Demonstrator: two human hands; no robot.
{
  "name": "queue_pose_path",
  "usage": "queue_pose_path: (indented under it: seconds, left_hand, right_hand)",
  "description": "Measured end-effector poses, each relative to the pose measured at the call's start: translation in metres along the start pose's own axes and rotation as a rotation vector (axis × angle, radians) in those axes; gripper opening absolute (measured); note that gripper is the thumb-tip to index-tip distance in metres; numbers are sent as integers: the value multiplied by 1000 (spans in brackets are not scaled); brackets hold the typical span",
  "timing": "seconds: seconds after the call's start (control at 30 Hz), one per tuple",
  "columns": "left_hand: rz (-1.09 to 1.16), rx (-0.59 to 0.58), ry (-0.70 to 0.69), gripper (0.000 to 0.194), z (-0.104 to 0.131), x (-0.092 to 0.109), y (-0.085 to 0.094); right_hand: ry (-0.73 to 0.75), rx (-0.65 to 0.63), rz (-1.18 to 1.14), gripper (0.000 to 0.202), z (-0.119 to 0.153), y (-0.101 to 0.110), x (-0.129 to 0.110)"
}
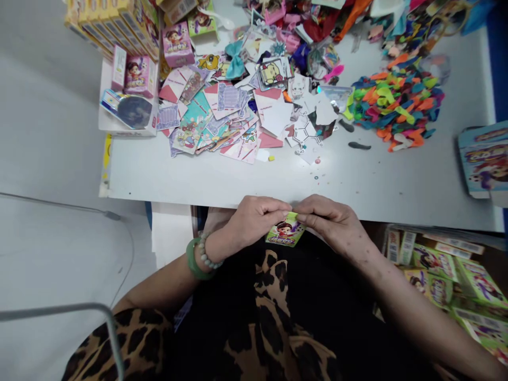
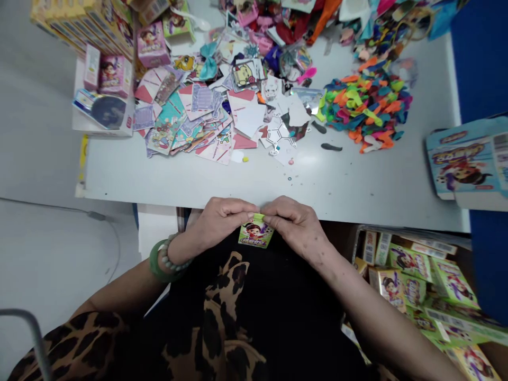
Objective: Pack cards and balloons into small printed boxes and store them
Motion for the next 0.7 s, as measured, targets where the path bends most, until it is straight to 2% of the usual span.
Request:
queue_pose_path:
  seconds: [0.13,0.23,0.33,0.43,0.5,0.53,0.6,0.67,0.7]
  left_hand:
    - [-148,-81,-185,23,5,1,4]
    - [-226,-33,-285,26,10,-4,8]
    - [-246,79,-321,25,10,-14,9]
    - [-203,103,-256,23,5,-18,2]
    - [-144,98,-225,23,1,-12,-4]
    - [-106,95,-217,24,-1,-6,-7]
    - [-8,95,-199,28,-5,6,-11]
    - [103,129,-174,35,-10,14,-10]
    - [140,151,-161,38,-14,16,-8]
  right_hand:
    - [239,28,178,23,7,0,-7]
    - [333,-11,242,27,12,-6,-9]
    - [340,20,203,27,12,-12,4]
    - [274,87,100,25,8,-16,24]
    - [222,130,6,24,10,-12,30]
    - [190,161,-30,23,14,-5,29]
    - [113,249,-46,21,29,22,20]
    - [10,363,43,17,50,67,7]
    - [-53,370,124,15,60,90,3]
Point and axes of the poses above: each hand's wrist, its own z-axis away from the middle knuckle, its own y-axis out of the back of the hand, x = y × z, the point moved 5 cm from there along -z, towards the middle knuckle, and after that the axes turned 8 degrees about x, right-handed, at the moved point
